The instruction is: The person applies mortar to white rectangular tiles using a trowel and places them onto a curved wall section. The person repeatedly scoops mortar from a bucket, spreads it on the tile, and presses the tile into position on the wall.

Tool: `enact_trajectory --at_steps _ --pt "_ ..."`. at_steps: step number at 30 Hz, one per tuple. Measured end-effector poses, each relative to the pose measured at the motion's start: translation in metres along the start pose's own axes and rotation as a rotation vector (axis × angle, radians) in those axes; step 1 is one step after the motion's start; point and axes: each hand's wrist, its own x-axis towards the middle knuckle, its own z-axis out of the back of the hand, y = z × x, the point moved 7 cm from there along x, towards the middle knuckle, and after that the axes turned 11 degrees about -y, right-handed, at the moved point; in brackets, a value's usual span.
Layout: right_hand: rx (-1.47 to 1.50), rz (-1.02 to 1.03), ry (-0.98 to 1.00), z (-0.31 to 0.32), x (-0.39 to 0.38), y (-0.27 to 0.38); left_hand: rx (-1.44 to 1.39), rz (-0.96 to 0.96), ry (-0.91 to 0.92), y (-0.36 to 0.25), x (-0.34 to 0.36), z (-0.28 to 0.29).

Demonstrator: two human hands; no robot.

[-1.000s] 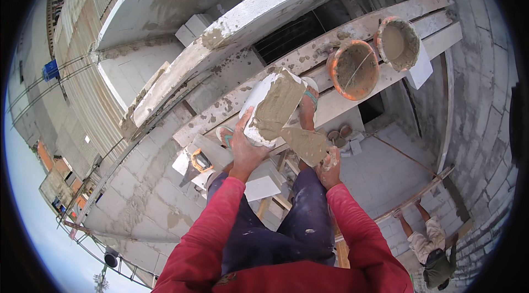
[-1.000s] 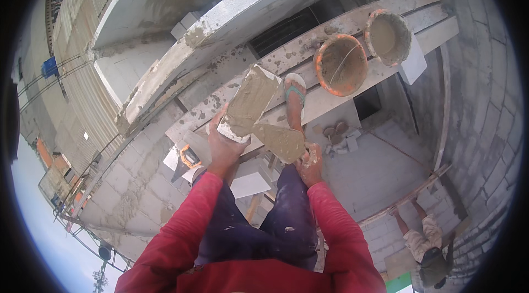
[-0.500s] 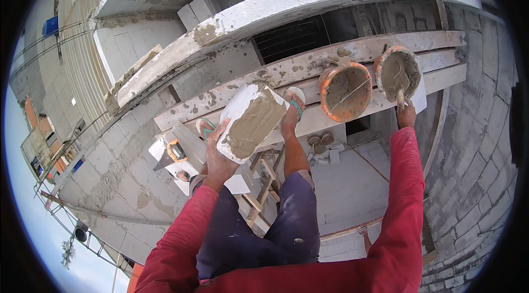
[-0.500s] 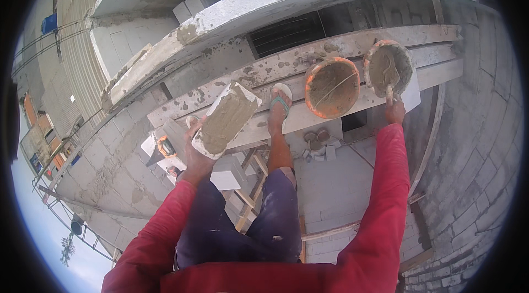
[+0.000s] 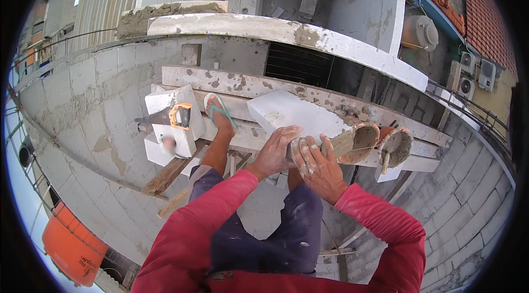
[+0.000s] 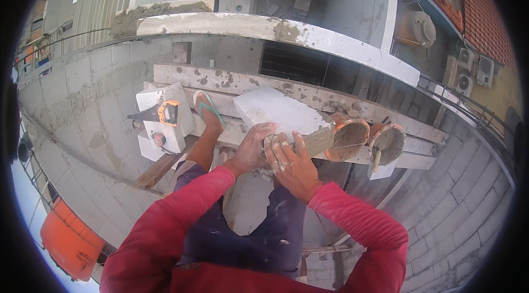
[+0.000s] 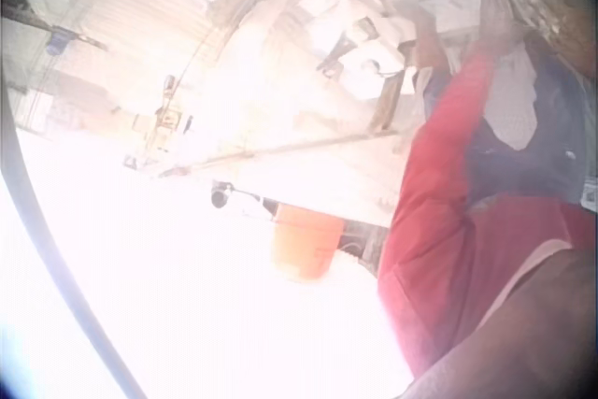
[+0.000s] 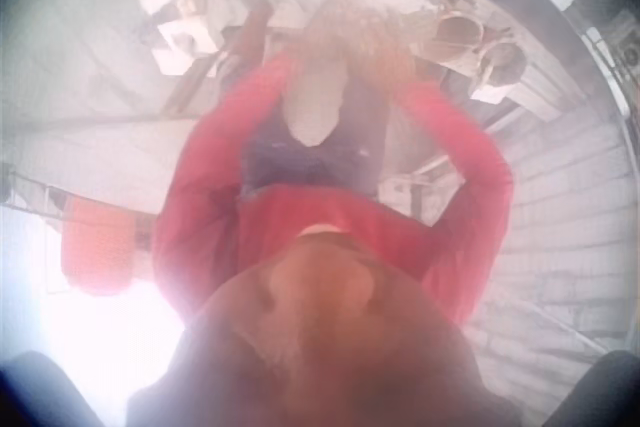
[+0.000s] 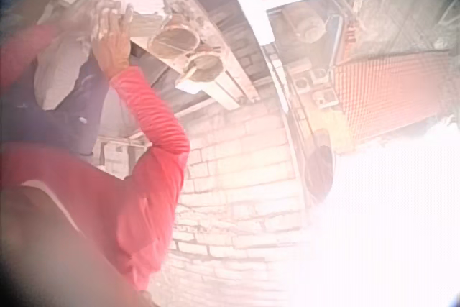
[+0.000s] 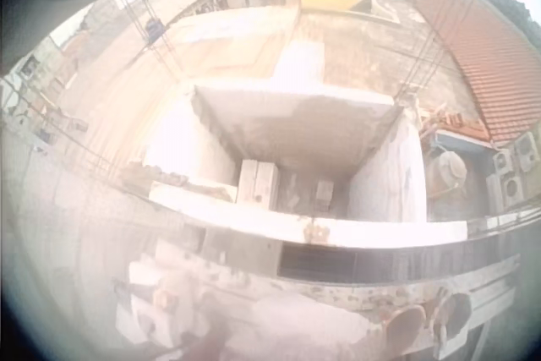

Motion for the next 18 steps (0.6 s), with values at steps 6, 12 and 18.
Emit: enact_trajectory --at_steps 6,12,18 --pt "-0.047 -0.039 0.08 0.001 0.033 0.018 0.187 0.026 0.148 0.142 -0.029 0.031" --pt "-0.332 -0.393 0.271 0.072 0.037 0.024 0.159 -0.076 0.249 0.073 0.011 0.045" --pt "-0.226 -0.322 0.333 0.132 0.126 0.113 0.252 -0.257 0.339 -0.067 0.049 0.159"
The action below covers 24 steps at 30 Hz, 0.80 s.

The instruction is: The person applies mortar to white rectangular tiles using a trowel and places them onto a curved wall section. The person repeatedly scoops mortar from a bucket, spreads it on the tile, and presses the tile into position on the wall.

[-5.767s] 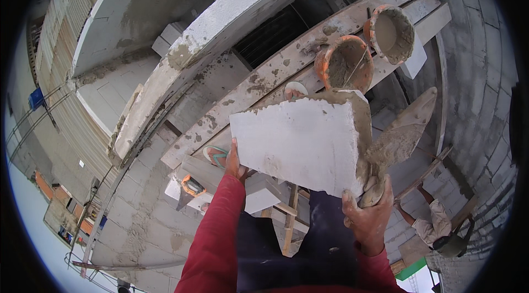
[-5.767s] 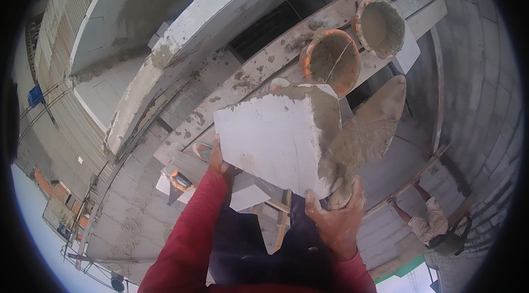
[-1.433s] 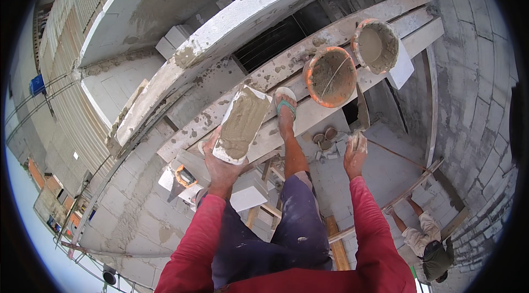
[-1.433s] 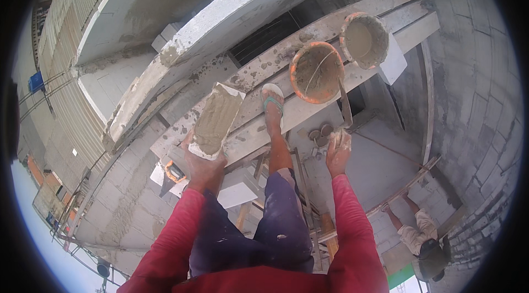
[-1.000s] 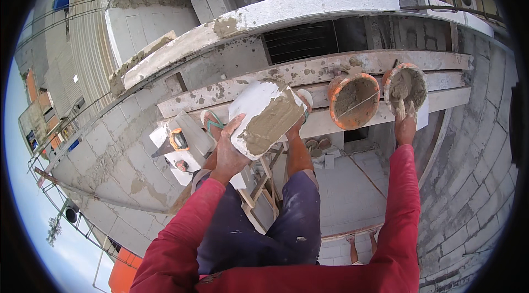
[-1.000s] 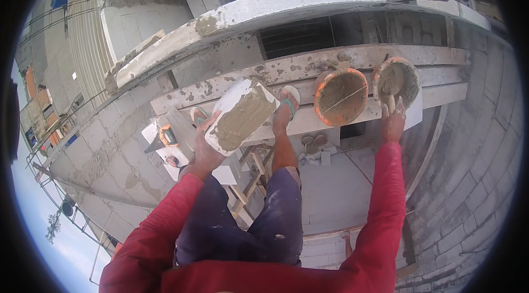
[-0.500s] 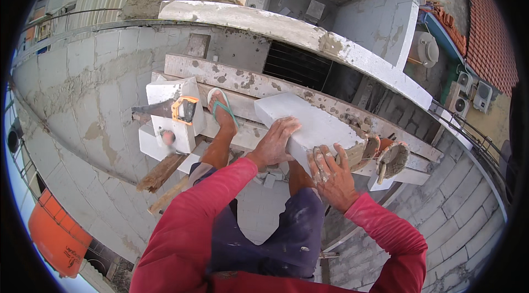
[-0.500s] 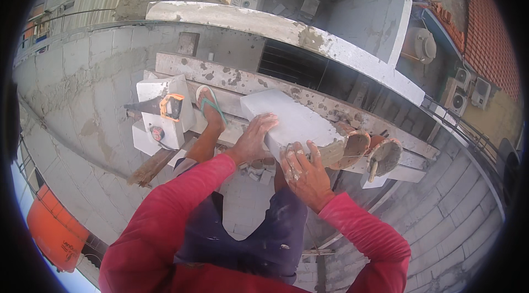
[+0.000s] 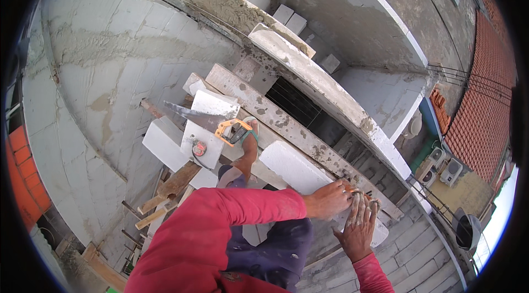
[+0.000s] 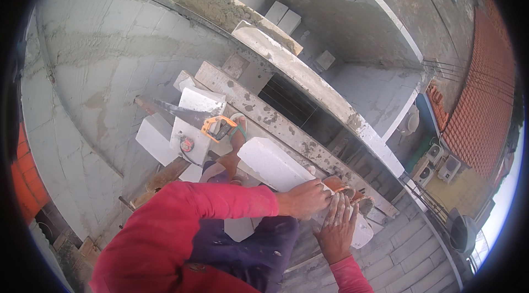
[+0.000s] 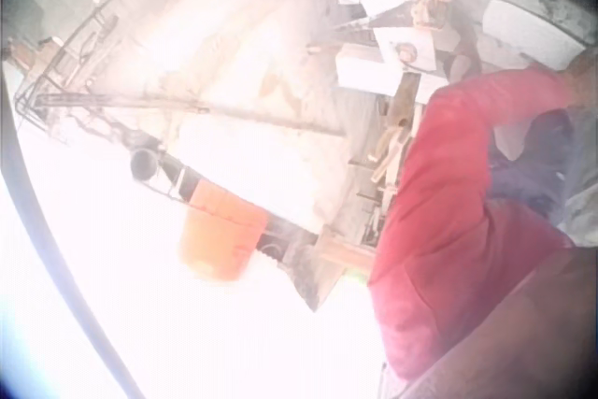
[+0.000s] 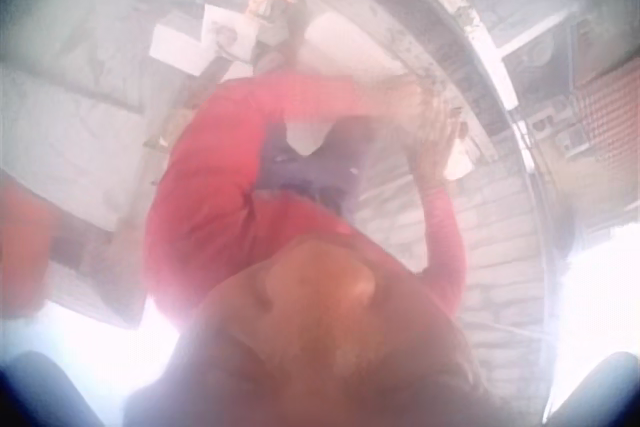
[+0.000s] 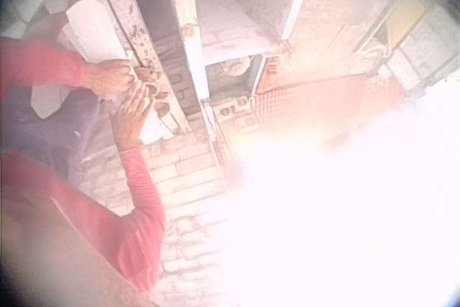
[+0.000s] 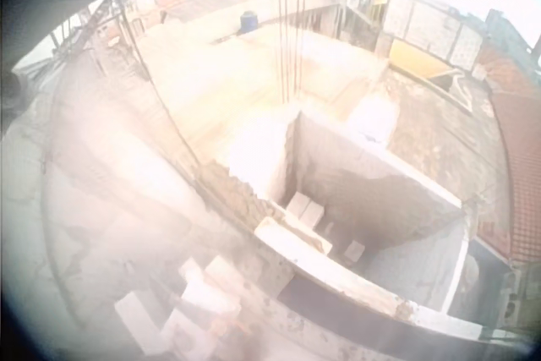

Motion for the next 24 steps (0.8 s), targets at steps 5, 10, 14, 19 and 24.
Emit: enact_trajectory --at_steps 5,10,14,19,24 --pt "0.314 -0.015 -0.076 0.077 0.054 0.039 0.085 -0.097 0.007 0.011 -0.002 0.124" --pt "0.294 0.099 -0.151 0.149 0.14 0.091 0.172 -0.072 0.093 0.078 -0.01 0.254" --pt "0.342 0.259 -0.257 0.209 0.228 0.145 0.253 0.116 0.102 0.144 -0.041 0.36" --pt "0.123 0.308 -0.356 0.276 0.331 0.186 0.206 0.436 -1.227 0.228 -0.177 0.455" --pt "0.108 0.433 -0.521 0.301 0.43 0.237 -1.153 1.05 -1.635 0.363 -0.294 0.288"
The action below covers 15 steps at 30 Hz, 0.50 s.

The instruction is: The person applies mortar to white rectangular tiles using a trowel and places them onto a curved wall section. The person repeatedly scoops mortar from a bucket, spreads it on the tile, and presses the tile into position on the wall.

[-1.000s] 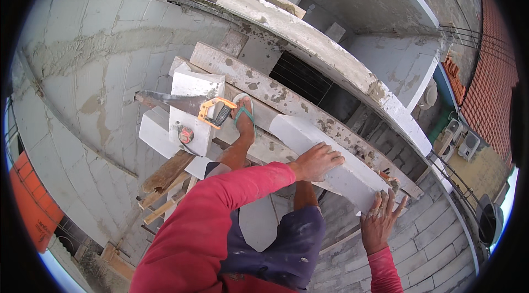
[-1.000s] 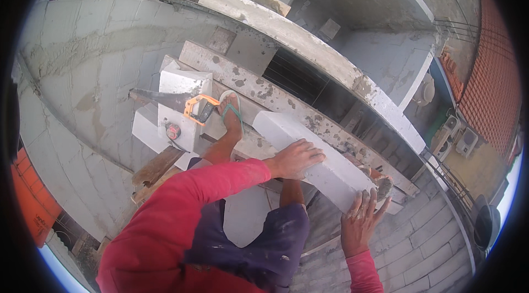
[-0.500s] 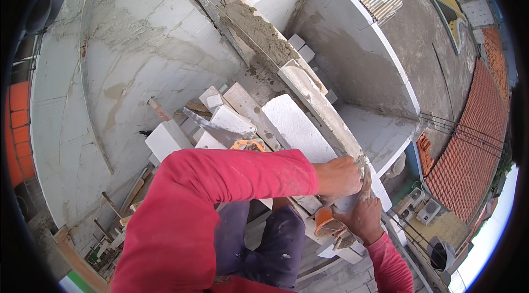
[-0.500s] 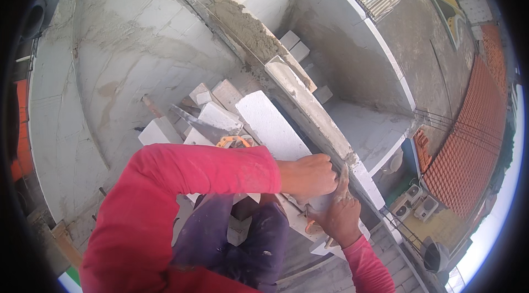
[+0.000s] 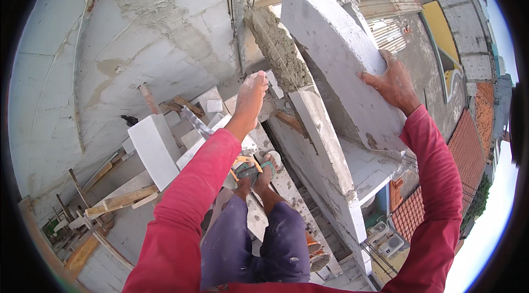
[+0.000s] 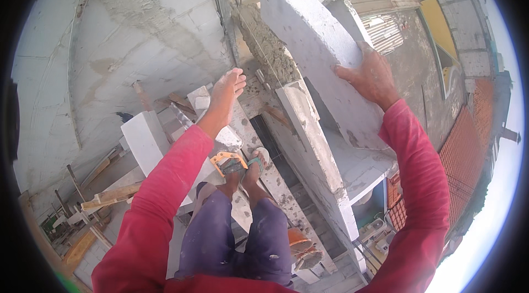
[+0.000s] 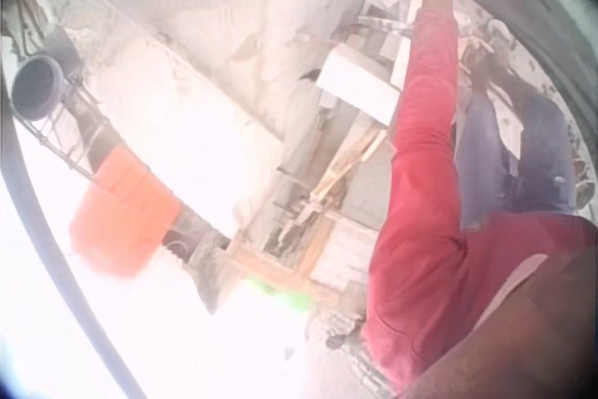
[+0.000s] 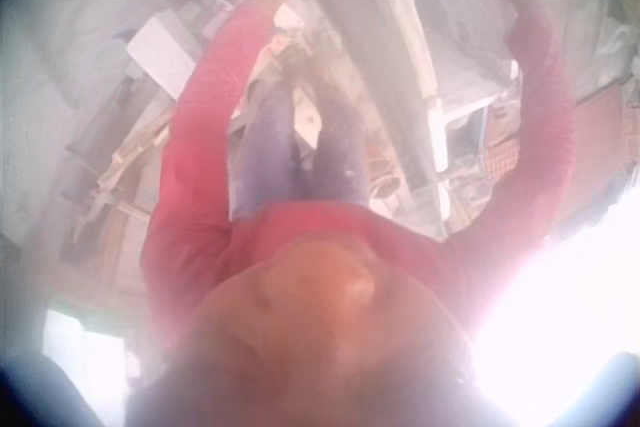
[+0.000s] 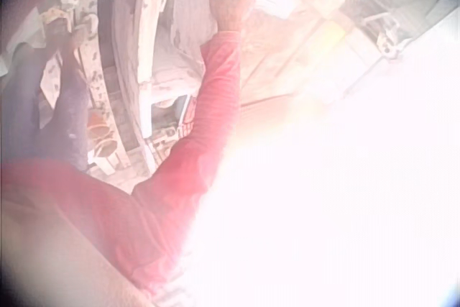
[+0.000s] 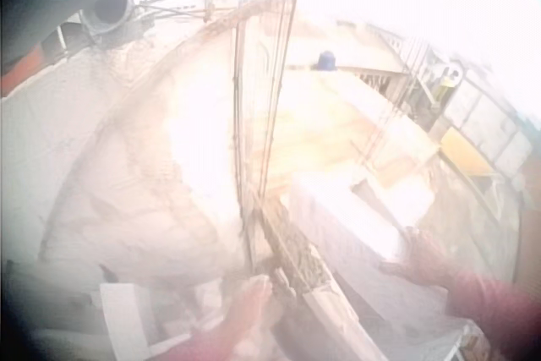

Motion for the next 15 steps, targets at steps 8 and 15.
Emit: enact_trajectory --at_steps 8,15 --pt "-0.092 0.064 -0.074 -0.14 0.108 -0.023 -0.237 0.171 0.14 0.123 0.146 -0.033" --pt "-0.047 0.1 -0.134 -0.217 0.135 -0.021 -0.349 0.16 0.296 0.135 0.215 -0.077"
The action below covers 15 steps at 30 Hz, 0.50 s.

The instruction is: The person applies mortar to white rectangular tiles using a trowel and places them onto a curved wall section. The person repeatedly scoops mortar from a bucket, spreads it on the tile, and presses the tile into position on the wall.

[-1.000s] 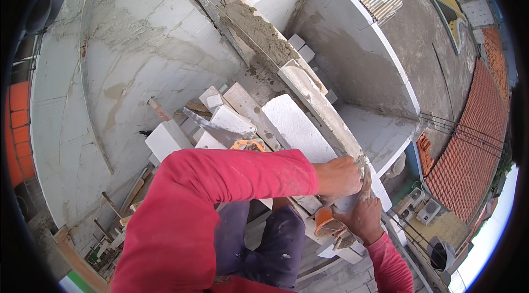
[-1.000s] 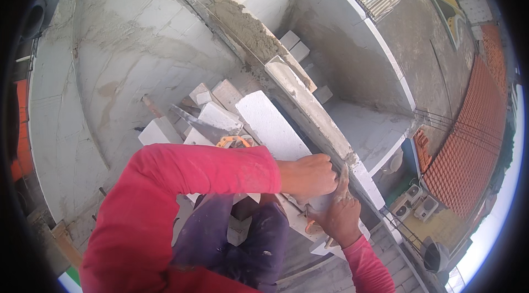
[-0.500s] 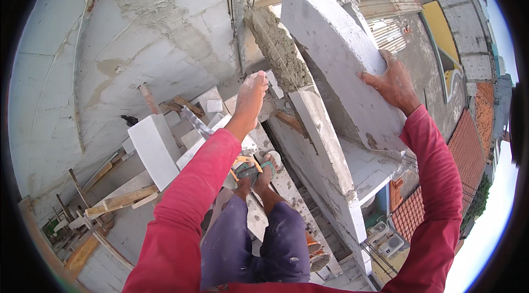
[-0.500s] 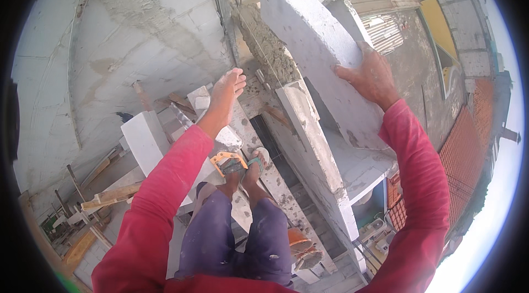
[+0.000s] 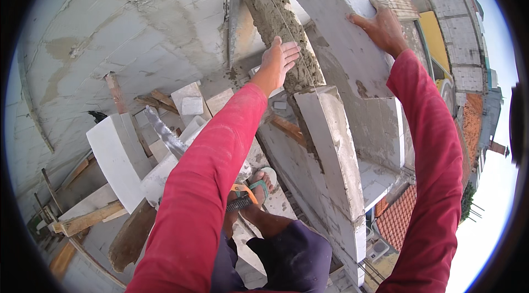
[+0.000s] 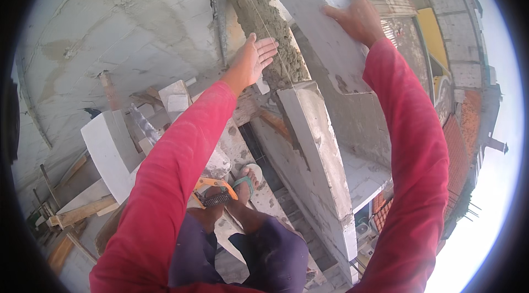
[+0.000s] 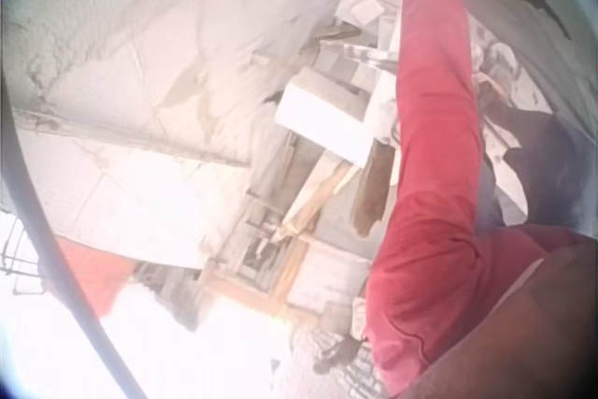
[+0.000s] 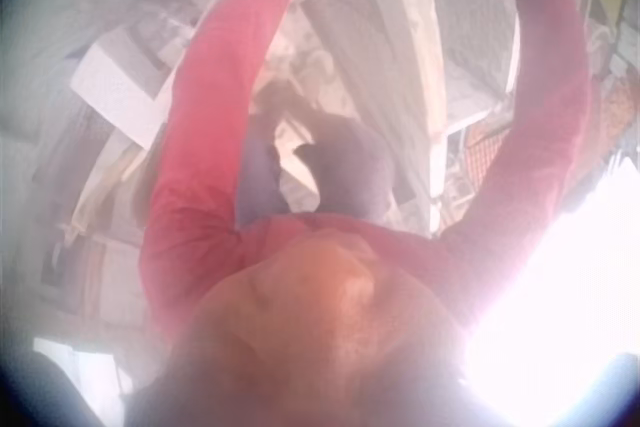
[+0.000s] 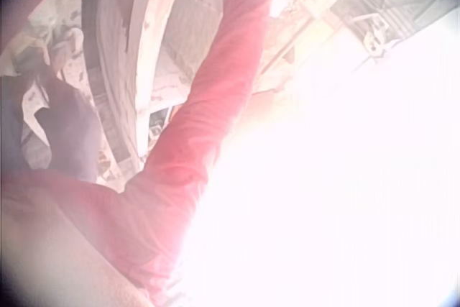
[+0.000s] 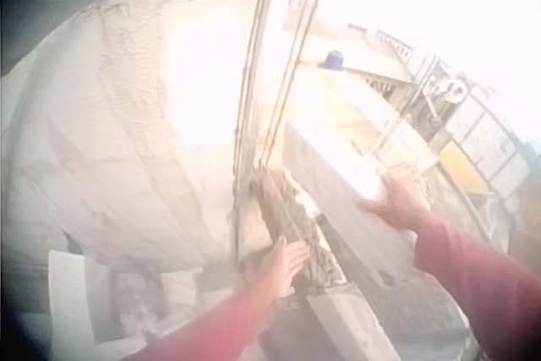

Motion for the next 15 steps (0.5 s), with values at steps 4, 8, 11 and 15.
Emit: enact_trajectory --at_steps 4,8,11,15 --pt "-0.002 0.023 -0.084 -0.03 -0.001 0.003 -0.003 0.005 0.083 0.008 0.024 -0.02" --pt "0.026 0.005 -0.031 -0.057 0.004 0.007 0.034 -0.022 0.186 0.013 0.044 -0.032" --pt "-0.026 0.012 -0.094 -0.074 -0.001 -0.005 -0.025 -0.036 0.246 0.026 0.047 -0.039" --pt "-0.004 0.005 -0.064 -0.094 0.005 -0.011 -0.047 -0.077 0.284 0.03 0.057 -0.03"
